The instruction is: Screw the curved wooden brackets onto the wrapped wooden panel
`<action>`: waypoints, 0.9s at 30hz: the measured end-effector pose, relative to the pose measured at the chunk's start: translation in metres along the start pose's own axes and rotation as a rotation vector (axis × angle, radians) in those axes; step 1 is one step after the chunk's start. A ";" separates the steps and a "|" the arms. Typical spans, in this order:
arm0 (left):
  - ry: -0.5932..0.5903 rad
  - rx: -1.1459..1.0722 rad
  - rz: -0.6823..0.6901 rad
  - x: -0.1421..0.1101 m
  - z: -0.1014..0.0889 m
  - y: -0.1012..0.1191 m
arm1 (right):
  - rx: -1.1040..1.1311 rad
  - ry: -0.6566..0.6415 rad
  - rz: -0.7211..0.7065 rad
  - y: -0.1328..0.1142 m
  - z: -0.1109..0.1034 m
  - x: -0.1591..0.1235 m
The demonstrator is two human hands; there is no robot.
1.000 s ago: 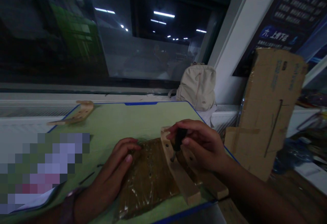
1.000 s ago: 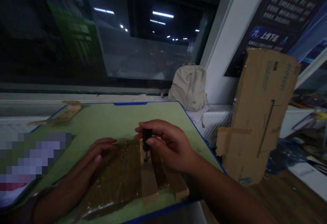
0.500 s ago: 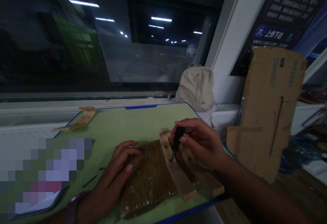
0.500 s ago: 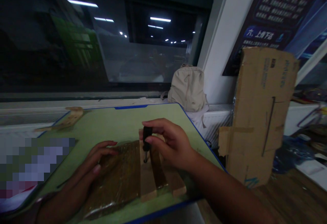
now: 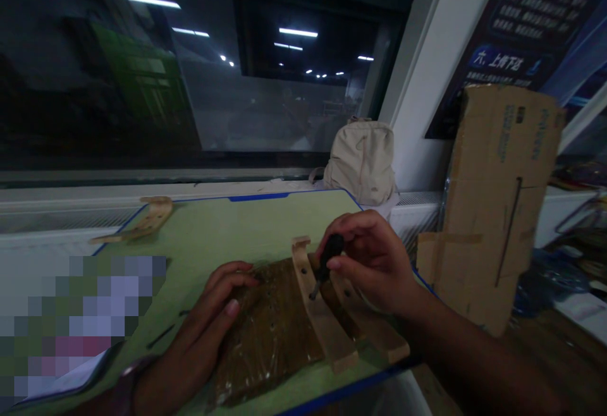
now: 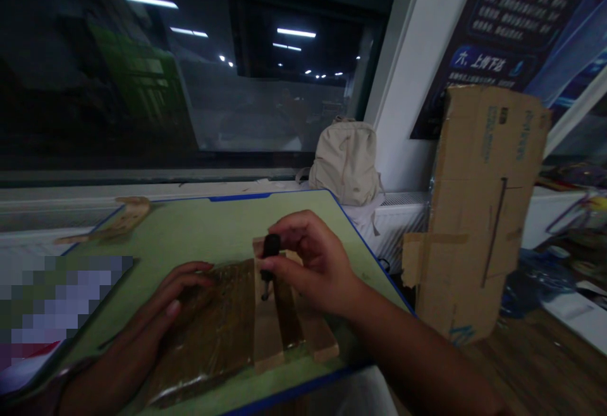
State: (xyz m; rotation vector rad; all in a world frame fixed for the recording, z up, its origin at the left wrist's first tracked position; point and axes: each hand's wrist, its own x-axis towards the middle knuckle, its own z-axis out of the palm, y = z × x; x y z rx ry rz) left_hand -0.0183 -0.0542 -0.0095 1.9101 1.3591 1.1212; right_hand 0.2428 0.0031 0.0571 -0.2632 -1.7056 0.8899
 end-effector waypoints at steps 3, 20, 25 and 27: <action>-0.024 0.019 -0.014 0.001 -0.003 0.006 | -0.181 0.017 -0.120 0.000 -0.004 0.002; -0.057 -0.062 -0.199 0.005 0.002 -0.003 | -0.647 -0.232 -0.157 -0.028 0.004 0.016; -0.066 -0.099 -0.308 0.006 0.005 -0.007 | -0.809 -0.539 0.090 -0.054 0.010 0.046; -0.086 -0.106 -0.323 0.007 0.004 -0.010 | -0.776 -0.742 0.117 -0.057 0.009 0.063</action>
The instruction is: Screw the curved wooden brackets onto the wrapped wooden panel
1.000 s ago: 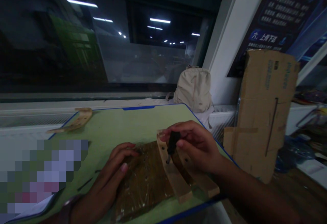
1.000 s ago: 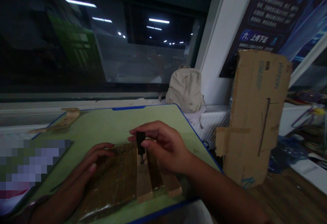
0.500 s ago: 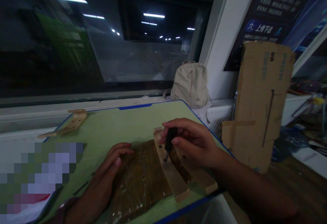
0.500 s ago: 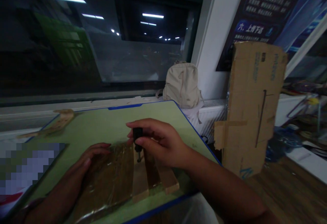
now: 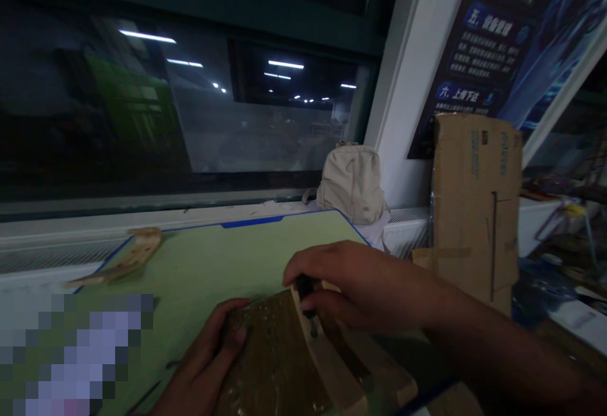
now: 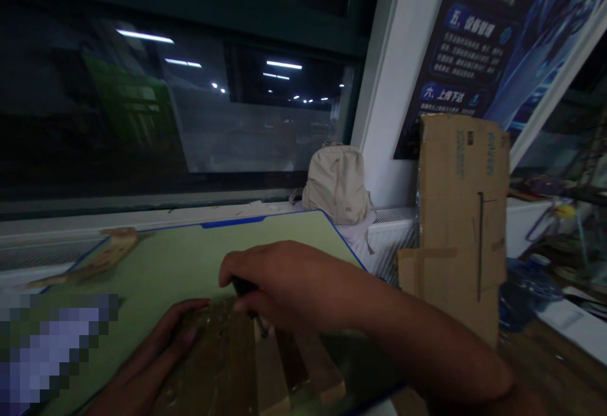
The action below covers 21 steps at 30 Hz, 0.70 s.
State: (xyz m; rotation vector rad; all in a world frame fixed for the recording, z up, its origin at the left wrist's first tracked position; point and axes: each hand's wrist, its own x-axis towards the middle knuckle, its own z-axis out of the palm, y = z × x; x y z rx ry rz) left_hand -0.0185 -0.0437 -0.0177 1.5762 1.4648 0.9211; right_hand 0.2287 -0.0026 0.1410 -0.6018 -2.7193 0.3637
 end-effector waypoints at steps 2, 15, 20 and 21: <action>0.019 0.019 0.020 0.001 -0.001 -0.004 | 0.019 -0.141 -0.101 0.005 -0.011 0.009; 0.039 0.102 -0.081 0.000 -0.007 -0.010 | -0.276 -0.178 0.040 0.001 -0.012 -0.002; 0.067 0.112 -0.014 0.000 -0.013 -0.024 | -0.061 -0.294 -0.110 0.007 -0.028 -0.007; 0.061 0.110 -0.010 0.001 -0.014 -0.025 | -0.030 -0.312 -0.147 0.007 -0.030 -0.006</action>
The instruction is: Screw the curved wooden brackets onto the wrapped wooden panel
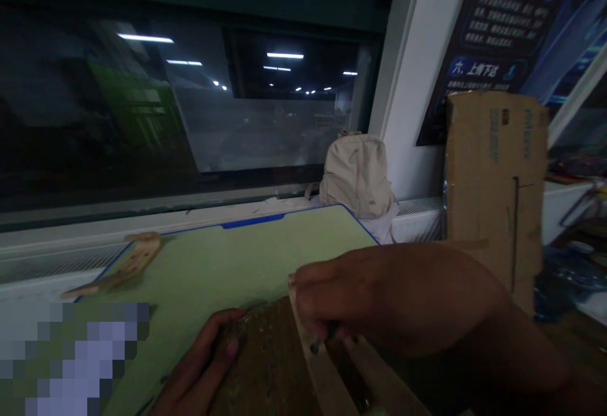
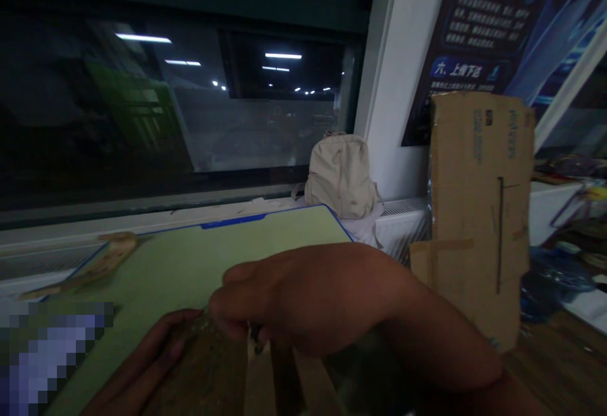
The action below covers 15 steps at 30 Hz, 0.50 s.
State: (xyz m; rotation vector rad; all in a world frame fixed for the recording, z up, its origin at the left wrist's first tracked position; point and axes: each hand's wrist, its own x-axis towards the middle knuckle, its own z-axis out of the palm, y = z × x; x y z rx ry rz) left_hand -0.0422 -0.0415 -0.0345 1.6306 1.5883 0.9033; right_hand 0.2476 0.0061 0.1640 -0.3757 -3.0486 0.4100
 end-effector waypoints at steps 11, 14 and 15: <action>-0.048 -0.023 -0.101 0.002 0.007 0.011 | -0.293 0.138 0.186 -0.007 0.020 0.001; -0.056 -0.021 -0.108 0.003 0.007 0.014 | -0.130 0.067 0.153 -0.008 0.013 -0.005; -0.060 -0.024 -0.104 0.003 0.006 0.015 | -0.103 0.042 0.128 -0.008 0.011 -0.005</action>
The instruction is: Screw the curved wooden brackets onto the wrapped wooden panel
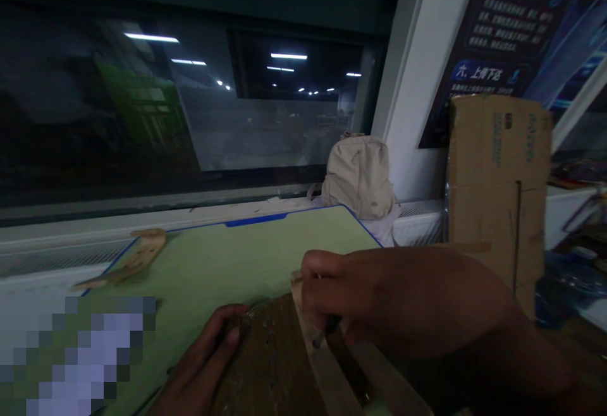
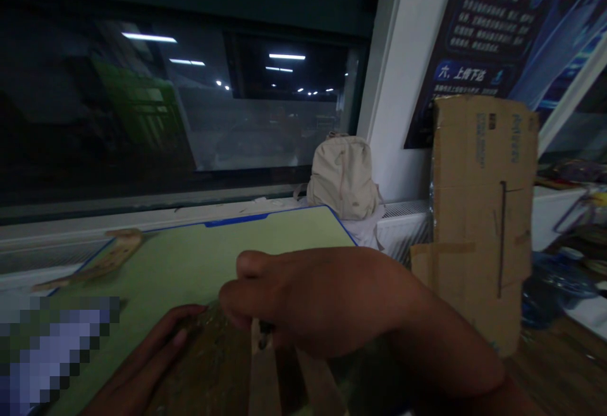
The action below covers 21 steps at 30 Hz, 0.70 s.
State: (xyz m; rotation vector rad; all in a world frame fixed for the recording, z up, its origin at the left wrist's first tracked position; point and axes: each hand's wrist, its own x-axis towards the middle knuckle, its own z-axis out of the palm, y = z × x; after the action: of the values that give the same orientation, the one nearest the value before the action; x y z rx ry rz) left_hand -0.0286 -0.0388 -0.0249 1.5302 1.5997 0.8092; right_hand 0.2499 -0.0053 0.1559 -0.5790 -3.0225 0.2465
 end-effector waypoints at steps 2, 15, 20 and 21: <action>-0.005 -0.004 0.010 -0.001 -0.001 0.002 | 0.026 -0.026 -0.035 0.000 -0.003 0.002; 0.016 -0.039 0.028 0.001 -0.001 -0.007 | 0.020 -0.038 -0.016 0.002 -0.003 0.004; -0.018 -0.042 0.046 0.003 -0.001 -0.008 | 0.102 -0.060 -0.085 0.001 -0.007 0.010; -0.013 -0.045 0.044 0.003 -0.001 -0.008 | 0.075 -0.048 -0.022 0.000 -0.007 0.011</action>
State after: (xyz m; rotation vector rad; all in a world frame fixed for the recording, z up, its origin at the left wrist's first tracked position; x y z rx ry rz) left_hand -0.0333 -0.0360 -0.0313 1.5407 1.5329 0.8521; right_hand 0.2399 0.0000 0.1630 -0.5416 -3.0482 0.3767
